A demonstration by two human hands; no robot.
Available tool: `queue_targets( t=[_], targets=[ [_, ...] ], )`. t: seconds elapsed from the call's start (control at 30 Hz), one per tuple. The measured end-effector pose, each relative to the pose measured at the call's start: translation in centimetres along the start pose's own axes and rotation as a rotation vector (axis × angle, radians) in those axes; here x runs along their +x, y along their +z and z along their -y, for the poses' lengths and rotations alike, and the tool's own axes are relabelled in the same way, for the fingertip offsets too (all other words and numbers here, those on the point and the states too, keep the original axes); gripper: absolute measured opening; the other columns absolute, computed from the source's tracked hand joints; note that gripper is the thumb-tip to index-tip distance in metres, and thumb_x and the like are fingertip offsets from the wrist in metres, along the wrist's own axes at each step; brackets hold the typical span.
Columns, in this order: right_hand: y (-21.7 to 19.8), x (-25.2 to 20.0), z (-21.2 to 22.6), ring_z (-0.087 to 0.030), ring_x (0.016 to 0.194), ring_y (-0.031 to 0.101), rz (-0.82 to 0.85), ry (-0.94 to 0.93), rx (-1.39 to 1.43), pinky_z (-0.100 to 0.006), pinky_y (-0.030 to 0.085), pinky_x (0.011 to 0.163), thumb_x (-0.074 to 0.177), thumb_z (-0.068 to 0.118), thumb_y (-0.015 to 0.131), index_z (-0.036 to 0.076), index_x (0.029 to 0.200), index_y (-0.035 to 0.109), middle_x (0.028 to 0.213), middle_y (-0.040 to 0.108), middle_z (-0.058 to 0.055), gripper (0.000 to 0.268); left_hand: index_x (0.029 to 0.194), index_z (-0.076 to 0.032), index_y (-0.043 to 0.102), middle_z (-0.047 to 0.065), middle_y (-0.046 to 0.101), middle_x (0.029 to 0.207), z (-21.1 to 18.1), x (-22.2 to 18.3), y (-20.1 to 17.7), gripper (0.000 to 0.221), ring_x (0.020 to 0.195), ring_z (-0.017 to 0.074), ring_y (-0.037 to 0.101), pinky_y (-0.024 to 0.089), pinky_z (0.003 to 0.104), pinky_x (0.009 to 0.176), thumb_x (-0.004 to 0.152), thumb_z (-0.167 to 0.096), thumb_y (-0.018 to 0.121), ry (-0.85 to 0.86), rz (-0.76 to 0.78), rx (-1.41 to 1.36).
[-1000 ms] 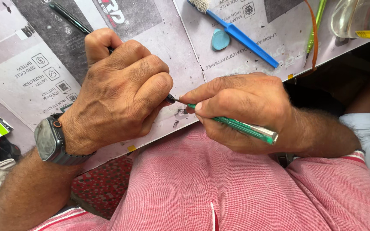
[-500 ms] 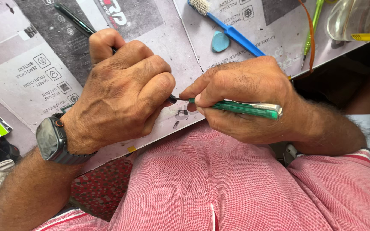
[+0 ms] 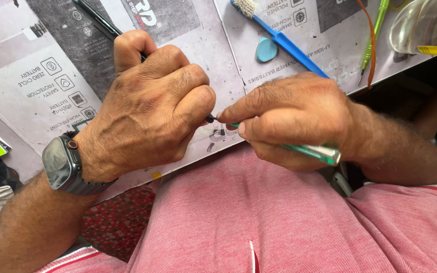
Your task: The person uses a green-handled screwdriver to pry and separate the back cover of a smartphone. They repeatedly rotate and inspect the device, then continue prying along the edges to loosen the cover.
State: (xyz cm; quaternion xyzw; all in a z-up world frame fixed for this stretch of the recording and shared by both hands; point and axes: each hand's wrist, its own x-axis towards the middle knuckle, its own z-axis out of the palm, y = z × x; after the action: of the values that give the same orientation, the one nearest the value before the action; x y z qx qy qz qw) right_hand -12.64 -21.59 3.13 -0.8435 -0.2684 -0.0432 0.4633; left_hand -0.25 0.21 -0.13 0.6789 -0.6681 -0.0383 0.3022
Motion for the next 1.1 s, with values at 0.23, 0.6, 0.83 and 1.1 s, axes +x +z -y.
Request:
queue_targets(
  t=[0.23, 0.6, 0.83, 1.1],
  targets=[
    [1.0, -2.0, -1.0, -0.02, 0.082, 0.079, -0.082, 0.436, 0.272, -0.028, 0.062, 0.065, 0.084, 0.0, 0.073, 0.004, 0.092, 0.057, 0.086, 0.073, -0.011, 0.018, 0.087, -0.012, 0.059, -0.001, 0.059, 0.086, -0.3, 0.2, -0.4, 0.018, 0.084, 0.0201, 0.055, 0.031, 0.047, 0.093, 0.089, -0.013, 0.077, -0.01, 0.026, 0.018],
    [2.8, -1.3, -1.4, -0.009, 0.088, 0.067, -0.217, 0.812, 0.555, -0.026, 0.061, 0.071, 0.105, 0.026, 0.069, 0.002, 0.131, 0.054, 0.108, 0.068, -0.006, 0.038, 0.091, -0.009, 0.059, 0.002, 0.064, 0.095, -0.1, 0.4, -1.8, 0.027, 0.086, 0.0217, 0.056, 0.033, 0.047, 0.09, 0.077, -0.013, 0.082, 0.066, -0.022, -0.125],
    [7.4, 3.7, -4.9, -0.015, 0.106, 0.06, -0.201, 0.746, 1.174, -0.032, 0.056, 0.091, 0.105, 0.047, 0.054, 0.009, 0.153, 0.034, 0.121, 0.06, -0.009, 0.065, 0.086, -0.01, 0.052, 0.004, 0.062, 0.093, -1.8, 0.0, -4.2, 0.04, 0.088, 0.0269, 0.056, 0.036, 0.044, 0.089, 0.07, -0.016, 0.088, 0.045, 0.015, -0.565],
    [6.3, 4.5, -2.5, -0.022, 0.159, 0.037, -0.043, 0.289, 1.056, -0.039, 0.027, 0.136, 0.092, 0.069, 0.072, 0.008, 0.167, 0.021, 0.169, 0.035, -0.015, 0.109, 0.094, -0.012, 0.045, 0.002, 0.06, 0.097, -3.1, -1.4, -6.9, 0.048, 0.085, 0.0176, 0.053, 0.041, 0.034, 0.088, 0.076, -0.019, 0.089, -0.054, -0.169, -0.943]
  ],
)
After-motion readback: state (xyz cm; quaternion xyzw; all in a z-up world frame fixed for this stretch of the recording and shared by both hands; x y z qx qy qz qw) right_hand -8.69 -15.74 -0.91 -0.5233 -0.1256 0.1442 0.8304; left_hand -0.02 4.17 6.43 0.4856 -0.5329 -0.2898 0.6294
